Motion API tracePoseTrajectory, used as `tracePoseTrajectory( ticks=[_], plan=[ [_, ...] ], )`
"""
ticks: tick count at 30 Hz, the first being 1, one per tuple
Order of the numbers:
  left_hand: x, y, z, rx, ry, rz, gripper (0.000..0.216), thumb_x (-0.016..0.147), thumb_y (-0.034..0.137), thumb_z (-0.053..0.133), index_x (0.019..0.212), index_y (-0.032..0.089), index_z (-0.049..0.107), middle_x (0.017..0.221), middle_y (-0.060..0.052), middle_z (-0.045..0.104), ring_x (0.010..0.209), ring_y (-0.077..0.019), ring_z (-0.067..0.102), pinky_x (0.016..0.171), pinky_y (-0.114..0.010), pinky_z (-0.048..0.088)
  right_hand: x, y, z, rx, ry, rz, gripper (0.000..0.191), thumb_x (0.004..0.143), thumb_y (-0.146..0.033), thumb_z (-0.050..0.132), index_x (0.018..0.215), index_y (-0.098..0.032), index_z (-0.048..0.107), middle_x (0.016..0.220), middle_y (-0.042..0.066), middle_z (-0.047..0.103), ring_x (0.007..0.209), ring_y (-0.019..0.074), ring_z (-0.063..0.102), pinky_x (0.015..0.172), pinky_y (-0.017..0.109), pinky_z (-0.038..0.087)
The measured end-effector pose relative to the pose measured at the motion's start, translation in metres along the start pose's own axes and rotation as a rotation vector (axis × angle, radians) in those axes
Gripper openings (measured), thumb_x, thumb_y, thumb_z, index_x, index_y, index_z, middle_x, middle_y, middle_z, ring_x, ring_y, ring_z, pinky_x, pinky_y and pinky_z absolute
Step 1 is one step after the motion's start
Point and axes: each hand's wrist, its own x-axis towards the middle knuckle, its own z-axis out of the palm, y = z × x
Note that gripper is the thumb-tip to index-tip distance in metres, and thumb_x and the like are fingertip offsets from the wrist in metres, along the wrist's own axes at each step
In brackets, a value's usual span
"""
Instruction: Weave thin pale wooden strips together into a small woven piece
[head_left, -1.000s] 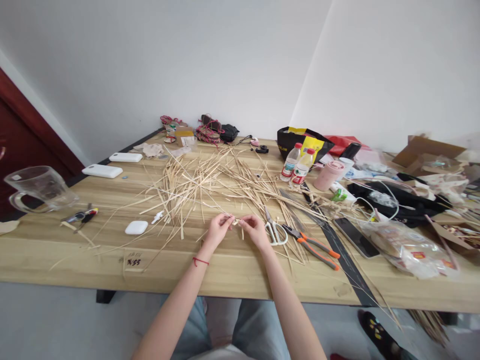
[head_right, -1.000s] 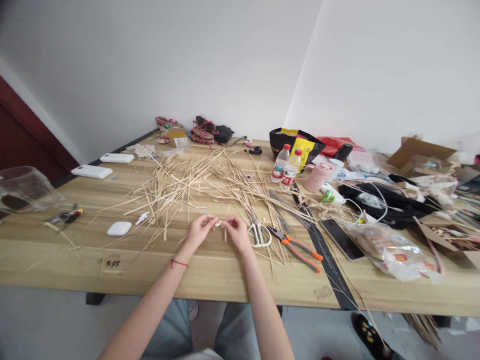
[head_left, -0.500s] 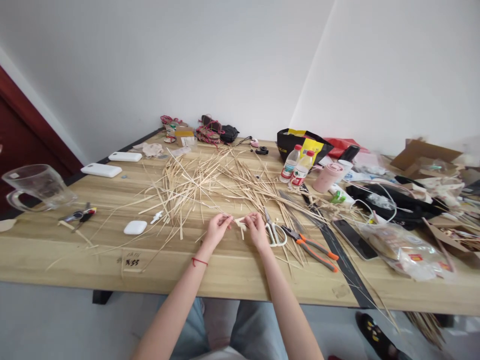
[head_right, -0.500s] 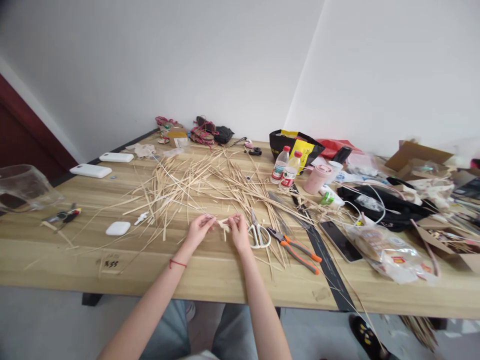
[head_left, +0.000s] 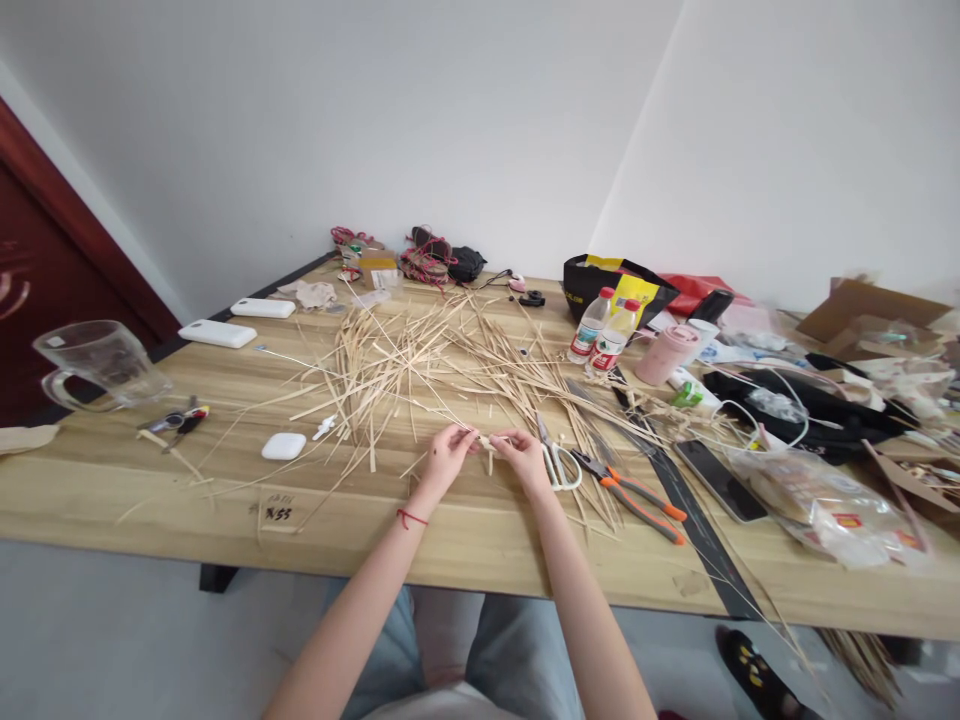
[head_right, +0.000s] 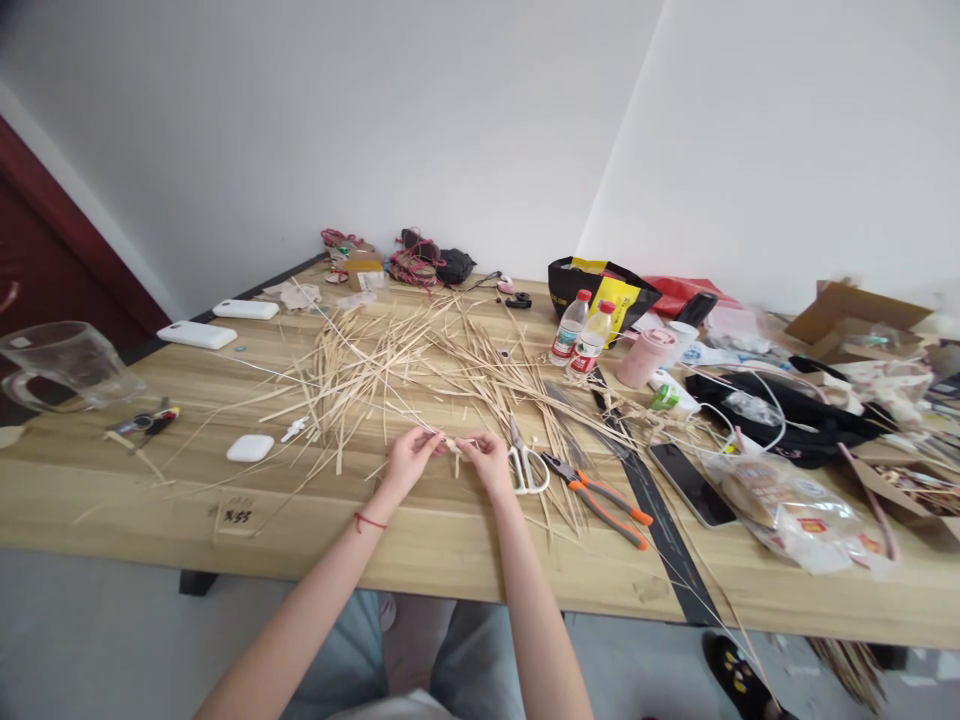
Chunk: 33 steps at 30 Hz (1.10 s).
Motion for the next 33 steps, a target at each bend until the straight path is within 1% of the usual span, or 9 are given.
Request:
tracePoseTrajectory(
  ticks=[4,7,11,13,17,21,23,29,33],
  plan=[
    [-0.0004,-0.001,0.001,0.004,0.011,-0.003,0.027,0.077,0.042,0.063,0.079,0.016,0.062,0.074,-0.004,0.066,0.066,-0.0167,0.065,0.066,-0.03,0.054,0.0026,0.0024,-0.0018,-0.016,0.035,-0.029,0.035,0.06,-0.048,0.075,0.072,-0.016,0.065,0.07,0.004,0.067,0.066,0.0174,0.06,0.063,0.029,0.047],
    [0.0004,-0.0034,0.0013,-0.005,0.0,-0.013,0.026,0.077,0.041,0.063,0.079,0.015,0.061,0.075,-0.004,0.066,0.068,-0.0169,0.065,0.068,-0.03,0.054,0.0033,0.0033,-0.001,-0.006,0.063,-0.047,0.034,0.061,-0.048,0.074,0.071,-0.017,0.063,0.07,0.003,0.067,0.065,0.0173,0.06,0.062,0.029,0.047],
    [0.0014,-0.0053,0.002,-0.06,-0.026,-0.015,0.027,0.079,0.042,0.061,0.082,0.015,0.06,0.08,-0.006,0.068,0.074,-0.0186,0.067,0.072,-0.032,0.055,0.003,0.0046,0.0012,-0.012,0.075,-0.075,0.032,0.062,-0.045,0.074,0.07,-0.017,0.061,0.068,0.003,0.066,0.064,0.0171,0.06,0.061,0.029,0.047],
    [0.0017,-0.0052,0.0023,-0.08,-0.023,-0.017,0.027,0.079,0.042,0.061,0.083,0.015,0.06,0.079,-0.006,0.068,0.075,-0.019,0.067,0.072,-0.033,0.055,0.0026,0.0046,0.0018,-0.014,0.079,-0.082,0.031,0.062,-0.044,0.075,0.07,-0.017,0.062,0.068,0.003,0.066,0.065,0.0173,0.06,0.062,0.029,0.047],
    [0.002,-0.0051,0.002,-0.088,-0.019,-0.026,0.027,0.078,0.043,0.061,0.082,0.016,0.058,0.075,-0.004,0.066,0.073,-0.019,0.067,0.072,-0.034,0.057,0.001,0.0007,0.0014,-0.013,0.046,-0.044,0.035,0.062,-0.046,0.075,0.077,-0.016,0.065,0.073,0.005,0.068,0.068,0.0188,0.062,0.063,0.029,0.048],
    [0.0023,-0.0065,0.0015,-0.093,-0.029,-0.009,0.026,0.077,0.042,0.063,0.081,0.016,0.059,0.078,-0.004,0.065,0.075,-0.0191,0.067,0.072,-0.034,0.057,-0.0008,-0.0036,0.0012,-0.063,-0.068,-0.023,0.035,0.067,-0.048,0.07,0.081,-0.016,0.07,0.079,0.008,0.071,0.072,0.0213,0.063,0.066,0.032,0.049],
    [0.0022,-0.0075,0.0017,-0.077,-0.03,-0.002,0.026,0.077,0.042,0.062,0.081,0.016,0.059,0.08,-0.004,0.065,0.075,-0.0191,0.067,0.073,-0.035,0.057,-0.0011,-0.0038,0.0013,-0.078,-0.092,-0.029,0.034,0.068,-0.049,0.069,0.08,-0.017,0.072,0.08,0.008,0.072,0.075,0.0228,0.064,0.069,0.034,0.049],
    [0.0002,-0.0092,0.0021,-0.029,-0.055,0.022,0.025,0.08,0.042,0.06,0.082,0.016,0.06,0.08,-0.005,0.067,0.076,-0.0191,0.067,0.074,-0.035,0.056,0.0005,-0.0008,0.0013,-0.065,-0.046,-0.046,0.03,0.066,-0.046,0.071,0.077,-0.018,0.072,0.08,0.008,0.072,0.079,0.0242,0.064,0.071,0.035,0.05],
    [-0.0015,-0.0088,0.0013,0.046,-0.038,0.058,0.023,0.082,0.039,0.059,0.085,0.017,0.061,0.084,-0.007,0.067,0.08,-0.0199,0.067,0.077,-0.035,0.055,0.0006,-0.0013,0.0022,-0.019,-0.04,-0.046,0.026,0.065,-0.041,0.072,0.077,-0.018,0.07,0.08,0.008,0.071,0.079,0.0232,0.064,0.073,0.035,0.05]
  ],
)
